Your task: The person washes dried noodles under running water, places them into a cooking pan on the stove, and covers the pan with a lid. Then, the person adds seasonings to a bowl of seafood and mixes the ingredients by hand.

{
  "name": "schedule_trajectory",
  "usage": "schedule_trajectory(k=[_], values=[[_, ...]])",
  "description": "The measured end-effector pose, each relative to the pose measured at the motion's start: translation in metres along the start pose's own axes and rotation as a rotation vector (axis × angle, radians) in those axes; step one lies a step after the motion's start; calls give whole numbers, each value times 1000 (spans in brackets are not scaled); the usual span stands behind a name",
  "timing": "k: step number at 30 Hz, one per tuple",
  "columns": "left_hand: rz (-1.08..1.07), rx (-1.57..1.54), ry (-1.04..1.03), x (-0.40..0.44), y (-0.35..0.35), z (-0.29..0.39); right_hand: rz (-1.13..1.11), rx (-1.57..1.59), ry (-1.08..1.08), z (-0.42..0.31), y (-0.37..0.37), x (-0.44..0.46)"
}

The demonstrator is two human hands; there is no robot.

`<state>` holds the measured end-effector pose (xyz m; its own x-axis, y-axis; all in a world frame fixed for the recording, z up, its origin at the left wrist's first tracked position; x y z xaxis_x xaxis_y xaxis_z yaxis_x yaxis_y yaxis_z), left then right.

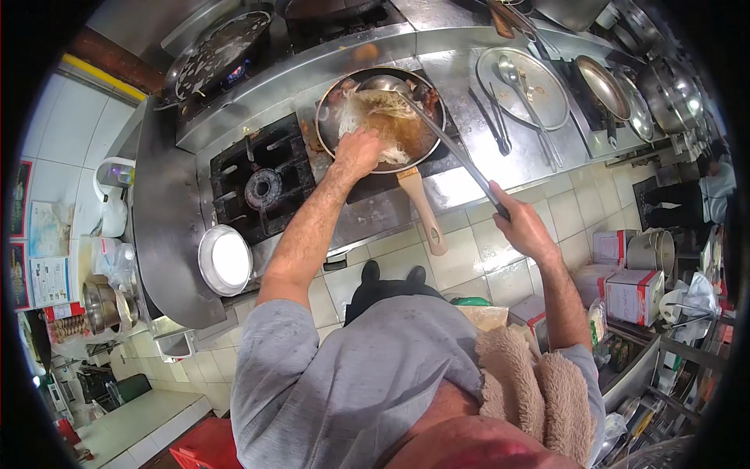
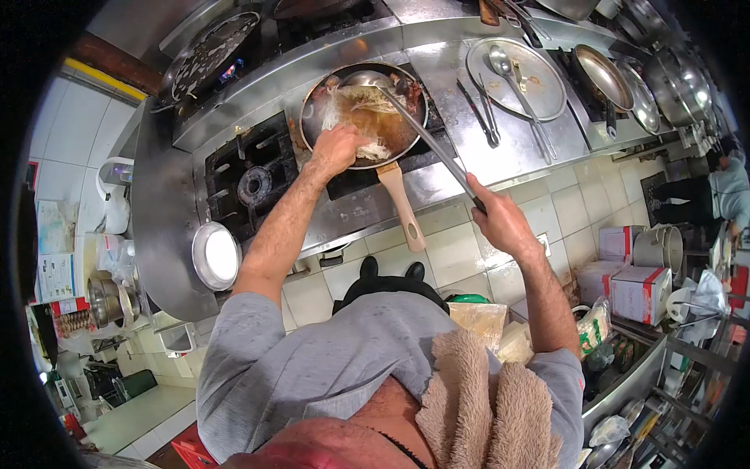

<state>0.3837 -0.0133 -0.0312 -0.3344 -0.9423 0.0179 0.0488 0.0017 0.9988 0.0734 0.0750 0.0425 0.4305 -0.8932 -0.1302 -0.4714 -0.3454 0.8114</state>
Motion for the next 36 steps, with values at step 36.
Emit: schedule_trajectory(k=[36], values=[[-270,22,21,15,4,-22,160,188,-109,-36,-36,-63]])
Point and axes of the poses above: each hand's wrist, its own x-axis towards the middle knuckle, its own y-axis out of the back of the hand, z = x × y, the point moved 3 cm from there along x, towards the middle knuckle, and after that the axes turned 2 degrees about y, right-handed, at the moved point
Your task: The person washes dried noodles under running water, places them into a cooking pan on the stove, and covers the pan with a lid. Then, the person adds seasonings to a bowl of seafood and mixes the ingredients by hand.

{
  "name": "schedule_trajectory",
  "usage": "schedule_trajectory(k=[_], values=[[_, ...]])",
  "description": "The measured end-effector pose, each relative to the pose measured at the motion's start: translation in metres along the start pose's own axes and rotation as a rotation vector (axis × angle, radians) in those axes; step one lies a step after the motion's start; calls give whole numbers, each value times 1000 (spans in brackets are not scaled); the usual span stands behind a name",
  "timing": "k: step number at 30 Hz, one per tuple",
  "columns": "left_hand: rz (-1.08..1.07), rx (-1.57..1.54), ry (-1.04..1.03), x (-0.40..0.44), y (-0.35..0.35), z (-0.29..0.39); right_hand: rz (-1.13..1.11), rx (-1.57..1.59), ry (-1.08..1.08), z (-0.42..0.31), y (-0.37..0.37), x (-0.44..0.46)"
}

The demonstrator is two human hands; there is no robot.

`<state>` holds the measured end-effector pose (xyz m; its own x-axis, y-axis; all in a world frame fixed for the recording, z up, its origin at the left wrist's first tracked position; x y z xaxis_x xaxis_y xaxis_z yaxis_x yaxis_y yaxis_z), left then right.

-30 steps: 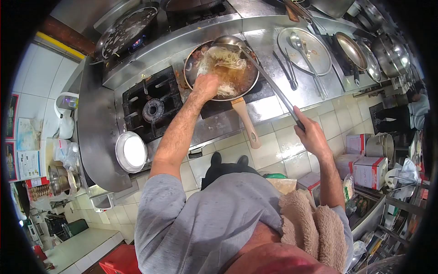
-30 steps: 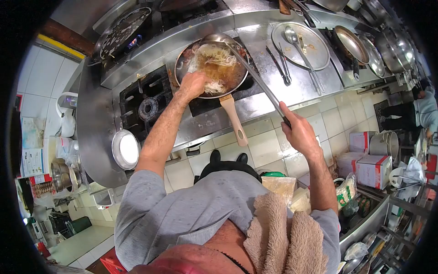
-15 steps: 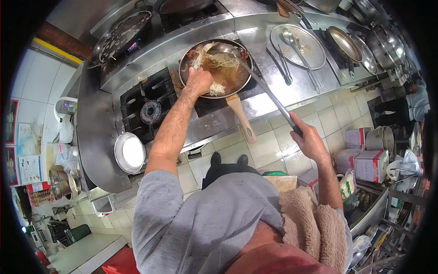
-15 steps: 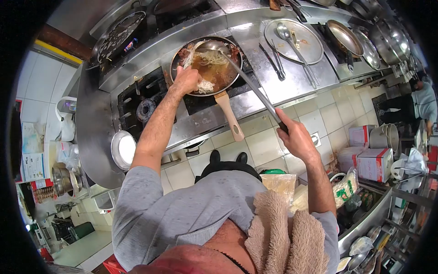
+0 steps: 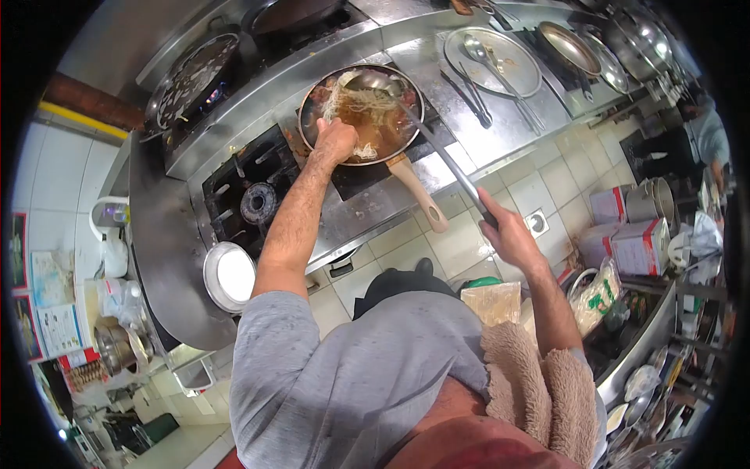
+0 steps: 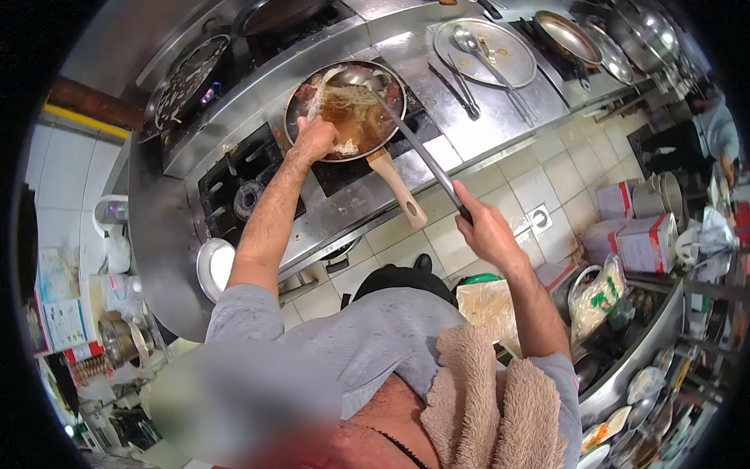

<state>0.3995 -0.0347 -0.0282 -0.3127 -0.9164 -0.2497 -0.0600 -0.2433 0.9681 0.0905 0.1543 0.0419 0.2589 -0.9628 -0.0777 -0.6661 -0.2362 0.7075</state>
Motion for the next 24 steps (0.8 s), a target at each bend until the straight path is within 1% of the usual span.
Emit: schedule_trajectory(k=[1,3,5,7,9,10,11,12,13,14,15,16,17,19,20,22,23,24], values=[[-21,18,-21,-2,2,0,-3,-79,47,-2,-3,2],[-41,52,-65,-6,11,-7,58,-85,39,-2,-4,1],[199,-214,-81,-14,29,-20,183,-260,29,2,-8,-3],[593,-263,7,-27,58,-30,259,-226,-31,13,-14,6],[925,-431,-155,-42,81,-38,349,-274,-100,36,-31,23],[1116,-452,-192,-58,92,-25,305,-298,-191,54,-42,37],[1165,-409,-184,-57,89,-23,289,-302,-223,66,-49,48],[1170,-187,-314,-56,86,-17,377,-358,-190,91,-67,57],[1125,-217,-272,-52,82,-12,217,-306,-405,85,-65,63],[952,-211,-286,-34,71,-16,310,96,-456,73,-56,46],[853,-133,-220,-16,56,-23,319,-168,-366,98,-74,60],[724,-85,-265,9,40,-35,340,-113,-396,109,-78,66],[631,216,-138,5,38,-14,221,-318,-359,106,-73,59],[392,84,129,1,53,4,515,-194,-317,100,-61,28],[389,89,104,-2,60,10,736,-52,-256,107,-61,16],[705,2,-179,-23,78,45,887,57,-295,130,-59,-47],[820,-37,-290,-40,87,82,1029,143,-351,149,-62,-88],[837,-155,-432,-62,95,130,1171,231,-407,176,-71,-132]])
Point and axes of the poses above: each hand's wrist, its own x-axis towards the middle knuckle, its own y-axis out of the back of the hand, z = x × y, the point moved 3 cm from there along x, towards the middle knuckle, and after that the axes turned 2 degrees about y, right-handed, at the moved point
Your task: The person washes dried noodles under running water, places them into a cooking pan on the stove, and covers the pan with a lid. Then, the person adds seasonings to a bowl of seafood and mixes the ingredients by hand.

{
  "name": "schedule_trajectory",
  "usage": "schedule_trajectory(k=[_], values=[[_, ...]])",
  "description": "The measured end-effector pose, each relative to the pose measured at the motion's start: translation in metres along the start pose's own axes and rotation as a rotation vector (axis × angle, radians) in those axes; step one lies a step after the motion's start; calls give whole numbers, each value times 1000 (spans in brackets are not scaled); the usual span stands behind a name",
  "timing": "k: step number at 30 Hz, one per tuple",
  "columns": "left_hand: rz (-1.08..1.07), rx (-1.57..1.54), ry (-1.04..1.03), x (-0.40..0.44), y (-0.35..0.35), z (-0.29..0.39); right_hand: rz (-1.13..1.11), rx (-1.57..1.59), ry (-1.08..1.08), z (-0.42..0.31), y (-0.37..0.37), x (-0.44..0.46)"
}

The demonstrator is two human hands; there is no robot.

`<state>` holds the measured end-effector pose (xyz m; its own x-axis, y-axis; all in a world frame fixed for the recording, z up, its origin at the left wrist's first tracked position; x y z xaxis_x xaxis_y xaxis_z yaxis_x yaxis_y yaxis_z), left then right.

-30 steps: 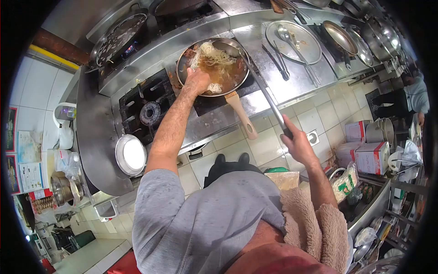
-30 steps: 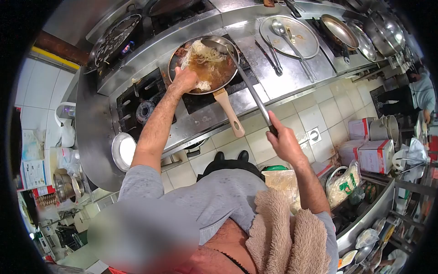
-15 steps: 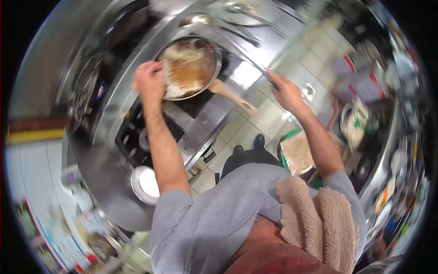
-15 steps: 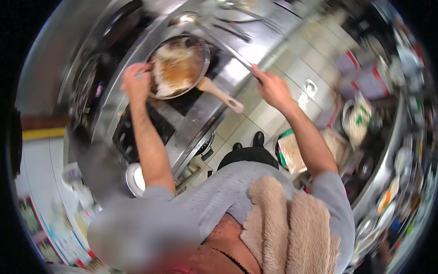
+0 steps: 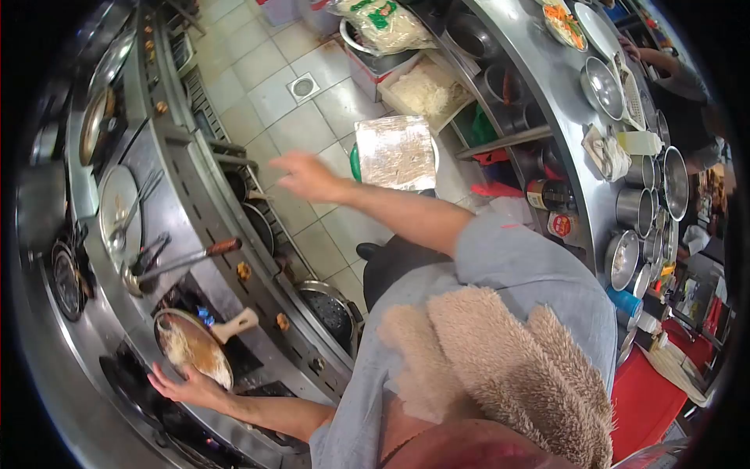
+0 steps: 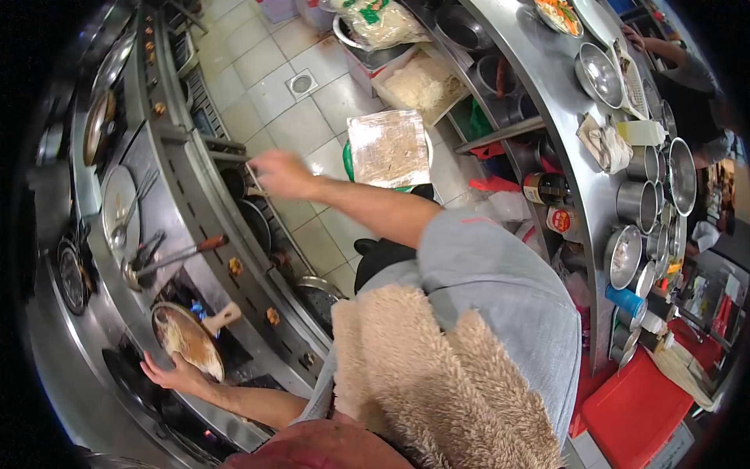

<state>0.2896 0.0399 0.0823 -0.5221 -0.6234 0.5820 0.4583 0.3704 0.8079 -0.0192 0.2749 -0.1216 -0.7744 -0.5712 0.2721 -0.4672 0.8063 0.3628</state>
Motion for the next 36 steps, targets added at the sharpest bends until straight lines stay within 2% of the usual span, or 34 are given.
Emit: schedule_trajectory(k=[1,2,3,4,5,7,8,9,10,11,13,15,17,18,22,24,25,28,29,30,32,34,35,36], values=[[35,-154,-80,1,-2,54,165,156,-234,61,25,-20],[-21,-413,17,-6,-19,98,245,140,-370,124,60,-43],[-82,-669,120,-14,-40,141,393,78,-692,191,96,-67],[-237,-765,120,-29,-70,184,469,3,-788,262,137,-95],[-393,-860,124,-49,-107,225,565,8,-924,271,186,-108],[-758,-873,128,-94,-173,311,757,104,-1144,372,242,-143],[-820,-834,-49,-127,-211,338,752,107,-1153,401,262,-142],[-950,-842,-120,-151,-230,373,747,-46,-1144,425,278,-142],[-1073,-843,-122,-178,-251,398,736,-199,-1128,444,289,-137],[-1194,-845,-119,-208,-272,418,720,-194,-1141,455,295,-125],[-1334,-857,-97,-262,-306,442,712,-200,-1519,465,293,-102],[-1402,-837,-83,-293,-323,461,615,-242,-1517,502,280,-93],[-1469,-818,-70,-308,-334,473,567,-498,-1421,514,266,-81],[-1490,-769,-22,-312,-339,476,643,-573,-1345,521,260,-85],[-1511,-690,102,-326,-356,466,765,-426,-1340,560,259,-127],[-1518,-696,128,-331,-363,459,778,-434,-1146,564,276,-144],[-1520,-705,155,-323,-362,467,777,-436,-1145,550,288,-143],[-1564,-873,124,-322,-402,504,845,-393,-909,527,322,-144],[-1548,-926,108,-318,-420,525,840,-394,-901,534,323,-144],[-1530,-980,94,-315,-440,551,684,-541,-1007,543,321,-144],[-1519,-1205,437,-321,-488,599,520,-694,-1092,543,322,-132],[-1399,-1125,315,-327,-538,640,337,-1044,-943,498,321,-98],[-1325,-1064,172,-327,-560,658,341,-1052,-932,497,321,-90],[-1247,-1000,35,-327,-582,675,255,-680,-972,505,317,-86]])
Point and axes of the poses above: each hand's wrist, its own x-axis towards the middle knuckle, its own y-axis out of the back of the hand, z = x × y, the point moved 3 cm from there along x, towards the middle knuckle, and after that the axes turned 2 degrees about y, right-handed, at the moved point
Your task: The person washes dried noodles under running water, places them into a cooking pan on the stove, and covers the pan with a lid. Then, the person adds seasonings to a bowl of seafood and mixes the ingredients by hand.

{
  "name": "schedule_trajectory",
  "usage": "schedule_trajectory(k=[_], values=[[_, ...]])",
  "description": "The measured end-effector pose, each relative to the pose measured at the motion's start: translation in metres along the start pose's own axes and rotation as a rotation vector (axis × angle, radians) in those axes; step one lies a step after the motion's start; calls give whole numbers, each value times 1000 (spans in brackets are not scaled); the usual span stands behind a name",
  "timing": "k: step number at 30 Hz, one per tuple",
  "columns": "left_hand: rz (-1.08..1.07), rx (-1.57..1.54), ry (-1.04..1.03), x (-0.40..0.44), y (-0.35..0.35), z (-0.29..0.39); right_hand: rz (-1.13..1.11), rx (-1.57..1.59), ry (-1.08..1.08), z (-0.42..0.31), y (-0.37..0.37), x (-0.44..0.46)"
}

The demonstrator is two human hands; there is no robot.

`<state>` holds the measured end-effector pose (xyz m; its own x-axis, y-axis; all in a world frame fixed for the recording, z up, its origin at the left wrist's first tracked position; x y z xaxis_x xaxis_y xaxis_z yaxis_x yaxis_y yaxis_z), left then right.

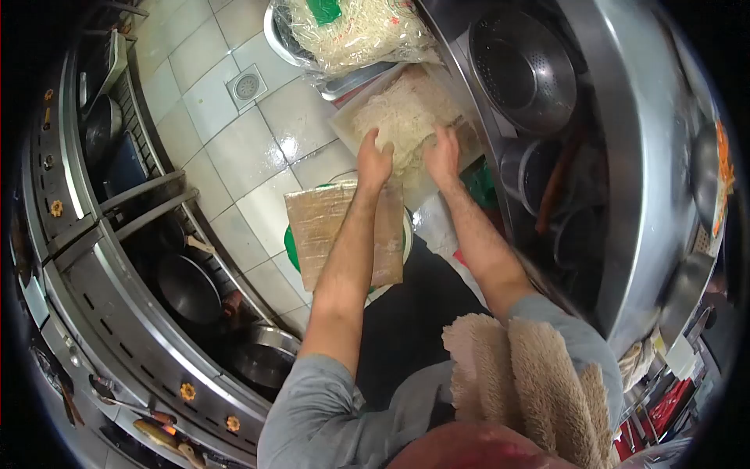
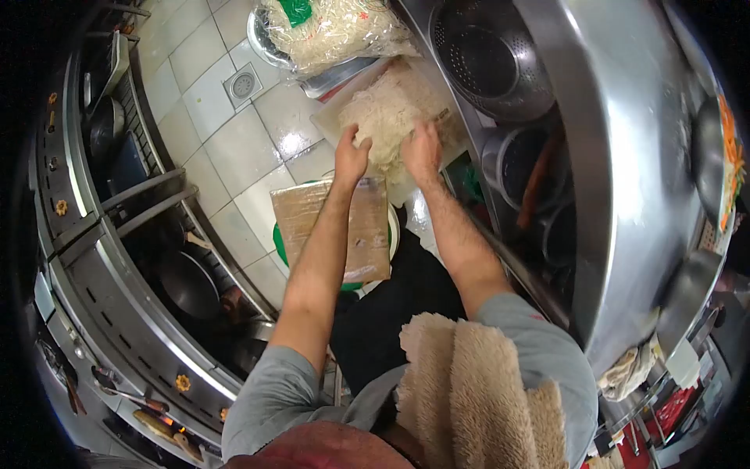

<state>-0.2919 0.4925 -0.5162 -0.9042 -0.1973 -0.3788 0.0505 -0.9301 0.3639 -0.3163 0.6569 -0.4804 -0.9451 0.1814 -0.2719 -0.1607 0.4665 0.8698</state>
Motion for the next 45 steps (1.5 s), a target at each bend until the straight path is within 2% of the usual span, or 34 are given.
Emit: schedule_trajectory(k=[1,2,3,4,5,6,7,9,10,11,12,14,16,18,20,21,22,23,24,25,27,29,30,31,32,33,35,36,38,39,41,42,43,45], values=[[8,-13,-6,28,-8,-10,-248,267,3,-3,-11,4],[26,170,-120,54,-16,-20,-244,254,11,3,-25,4],[47,354,-231,72,-23,-27,-218,145,142,13,-47,3],[55,341,-230,84,-24,-27,-192,37,272,15,-57,3],[3,433,-29,97,-25,-34,-192,27,282,23,-62,6],[-54,523,176,103,-23,-38,-324,42,205,30,-68,5],[-52,515,184,105,-21,-33,-457,57,123,31,-68,-1],[-192,679,256,102,-19,-24,-452,103,98,37,-59,-9],[-195,674,266,101,-17,-17,-341,147,88,44,-52,-6],[-317,697,300,101,-16,-10,-229,194,81,48,-48,-3],[-440,721,335,97,-18,-8,-241,191,82,40,-42,0],[-413,721,295,84,-35,-21,51,260,269,-3,-7,19],[-390,724,250,66,-48,-27,38,330,480,-34,-8,48],[-245,510,131,47,-51,-23,-212,257,616,-61,-34,77],[-244,422,90,37,-45,-13,-629,148,442,-66,-92,107],[-236,339,40,36,-42,-9,-638,143,445,-73,-104,117],[-232,334,47,41,-42,-18,-810,-170,388,-75,-118,121],[-290,251,-43,50,-41,-25,-970,-491,323,-72,-126,123],[-350,168,-133,55,-40,-33,-952,-679,393,-67,-123,124],[-352,163,-125,57,-32,-33,-961,-682,391,-67,-120,128],[-31,-524,371,61,-18,-43,-1120,-894,486,-62,-115,136],[66,-537,397,65,-35,-36,-1029,-831,519,-51,-100,143],[-107,-235,390,67,-55,-45,-1159,-876,660,-33,-110,149],[-278,69,372,69,-74,-61,-1175,-893,639,-49,-92,140],[-615,-217,205,68,-102,-81,-1191,-909,617,-67,-72,130],[-612,-221,202,68,-98,-70,-1189,-915,618,-63,-76,138],[-559,-35,372,53,-82,-50,-796,-565,737,-55,-98,158],[-556,-29,381,44,-88,-50,-803,-557,741,-53,-110,154],[-422,-384,515,30,-109,-54,-870,8,5,-46,-132,149],[-425,-385,517,24,-121,-63,-870,8,2,-45,-140,140],[-397,-564,346,14,-122,-63,-410,-488,27,-43,-145,127],[-389,-606,286,7,-113,-55,-396,-518,-97,-33,-163,125],[-384,-605,289,5,-121,-62,-400,-517,-93,-47,-155,115],[-211,-730,156,4,-133,-70,-584,-468,-88,-67,-140,91]])
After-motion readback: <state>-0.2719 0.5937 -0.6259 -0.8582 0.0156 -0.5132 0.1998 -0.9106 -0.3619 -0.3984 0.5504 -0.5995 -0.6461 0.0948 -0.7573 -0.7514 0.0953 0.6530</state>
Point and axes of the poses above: each hand's wrist, its own x-axis towards the middle knuckle, its own y-axis out of the back of the hand, z = x × y, the point moved 3 cm from there along x, towards the middle knuckle, and after that the axes turned 2 degrees about y, right-handed, at the moved point
